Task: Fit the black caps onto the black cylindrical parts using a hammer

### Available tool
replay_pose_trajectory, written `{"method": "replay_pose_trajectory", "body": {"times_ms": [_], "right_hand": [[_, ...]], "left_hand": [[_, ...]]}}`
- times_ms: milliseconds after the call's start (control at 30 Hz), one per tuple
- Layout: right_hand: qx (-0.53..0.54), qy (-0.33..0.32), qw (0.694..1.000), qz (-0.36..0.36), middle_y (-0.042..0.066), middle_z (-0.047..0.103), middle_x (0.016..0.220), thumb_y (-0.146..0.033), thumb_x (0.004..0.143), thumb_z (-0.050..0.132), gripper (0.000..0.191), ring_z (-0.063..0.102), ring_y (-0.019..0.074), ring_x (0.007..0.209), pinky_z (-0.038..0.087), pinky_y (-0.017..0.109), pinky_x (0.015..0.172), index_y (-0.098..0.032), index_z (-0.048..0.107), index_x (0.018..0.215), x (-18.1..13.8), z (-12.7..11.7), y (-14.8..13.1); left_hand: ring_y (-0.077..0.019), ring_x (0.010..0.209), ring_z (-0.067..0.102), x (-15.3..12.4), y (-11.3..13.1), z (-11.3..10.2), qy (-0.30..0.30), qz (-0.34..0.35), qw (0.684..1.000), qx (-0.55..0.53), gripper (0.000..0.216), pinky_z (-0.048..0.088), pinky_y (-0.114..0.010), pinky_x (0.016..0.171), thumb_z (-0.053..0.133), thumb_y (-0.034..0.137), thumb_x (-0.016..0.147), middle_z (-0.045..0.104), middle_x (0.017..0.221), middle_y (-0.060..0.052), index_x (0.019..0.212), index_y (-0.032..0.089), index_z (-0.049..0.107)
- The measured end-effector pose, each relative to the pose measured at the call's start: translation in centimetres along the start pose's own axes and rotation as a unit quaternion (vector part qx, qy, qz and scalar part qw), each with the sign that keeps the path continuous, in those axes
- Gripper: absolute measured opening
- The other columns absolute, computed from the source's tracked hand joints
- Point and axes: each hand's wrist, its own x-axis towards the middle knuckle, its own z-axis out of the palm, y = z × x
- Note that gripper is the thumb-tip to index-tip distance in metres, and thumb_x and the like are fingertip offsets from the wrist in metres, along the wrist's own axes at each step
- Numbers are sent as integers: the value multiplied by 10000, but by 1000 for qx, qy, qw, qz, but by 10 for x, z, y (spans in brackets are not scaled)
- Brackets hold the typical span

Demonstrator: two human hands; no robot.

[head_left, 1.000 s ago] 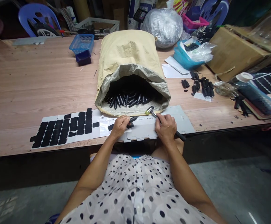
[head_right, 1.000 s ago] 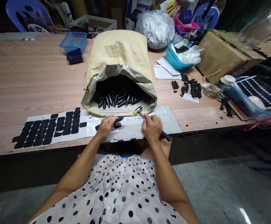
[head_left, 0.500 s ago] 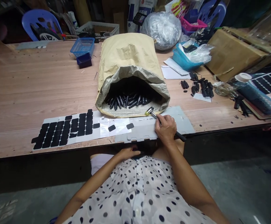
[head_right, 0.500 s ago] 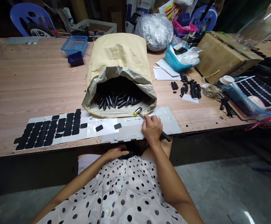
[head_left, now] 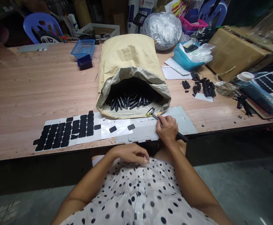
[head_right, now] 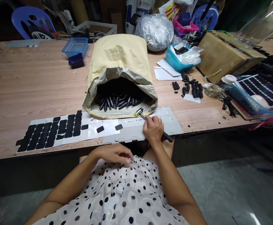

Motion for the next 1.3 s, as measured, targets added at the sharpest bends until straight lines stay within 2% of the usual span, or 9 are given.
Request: {"method": "replay_pose_trajectory", "body": {"times_ms": [33, 100, 200, 300, 433, 567, 700, 833, 1300], "right_hand": [[-2, 2, 1000, -1, 78, 586, 919, -196, 914, 526, 312, 460, 231, 859, 326, 336, 746, -235, 742, 1135, 0, 0, 0], [-2, 6, 1000, -2, 76, 594, 913, -195, 913, 528, 306, 464, 228, 856, 327, 335, 747, -234, 746, 1124, 0, 0, 0], [3, 9, 1000, -3, 73, 599, 907, -196, 908, 538, 295, 465, 227, 855, 327, 333, 742, -235, 748, 1112, 1, 0, 0], [10, 9, 1000, 0, 73, 599, 904, -193, 902, 545, 294, 467, 227, 858, 332, 335, 740, -235, 750, 1109, 1, 0, -1], [20, 3, 1000, 4, 77, 595, 905, -193, 898, 545, 303, 467, 231, 867, 335, 336, 741, -236, 748, 1118, 2, -1, -2], [34, -2, 999, 12, 86, 585, 913, -200, 904, 526, 316, 458, 240, 876, 330, 340, 735, -235, 739, 1134, 1, -1, -2], [33, -3, 999, 10, 84, 580, 921, -219, 904, 531, 308, 455, 241, 878, 331, 342, 740, -243, 730, 1139, 0, -1, -3], [19, -6, 1000, 12, 81, 580, 925, -251, 925, 534, 288, 458, 239, 875, 328, 340, 743, -247, 731, 1135, 0, -2, -4], [203, -1, 979, -14, 83, 686, 979, -356, 1034, 402, 352, 637, 220, 926, 504, 338, 831, -241, 693, 1196, -8, -33, -17]], "left_hand": [[-167, 860, 689, -3, 10, -17, 24, 9, 1000, -14, 344, 516, -251, 772, 624, 483, 914, 769, 992, -30, 1095, 219, 750], [-170, 827, 675, -2, 22, -53, 197, -18, 980, 15, 354, 517, -265, 744, 575, 490, 947, 753, 953, -42, 1033, 193, 747], [-212, 921, 668, 15, 21, -100, 500, -147, 839, 156, 244, 518, -310, 808, 538, 318, 965, 723, 989, -73, 996, 186, 740], [-261, 1008, 669, 38, 12, -125, 590, -254, 732, 227, 192, 514, -351, 860, 585, 300, 940, 690, 1075, -97, 995, 205, 742], [-293, 964, 675, 53, 2, -132, 602, -280, 710, 235, 145, 513, -381, 809, 669, 345, 891, 658, 1099, -97, 933, 221, 732], [-233, 871, 657, 41, -3, -125, 620, -201, 720, 237, 89, 494, -333, 752, 710, 297, 846, 652, 1037, -66, 867, 211, 701], [-163, 755, 612, 20, -5, -95, 550, -82, 795, 241, 101, 472, -273, 698, 701, 296, 844, 684, 905, -7, 904, 217, 681], [-158, 745, 615, 16, -9, -59, 457, -67, 853, 242, 88, 462, -271, 688, 703, 259, 825, 698, 910, -1, 901, 218, 693], [-176, 819, 637, 29, -22, -45, 486, -75, 842, 223, 204, 493, -282, 741, 700, 279, 832, 679, 942, -14, 1020, 250, 773]]}}
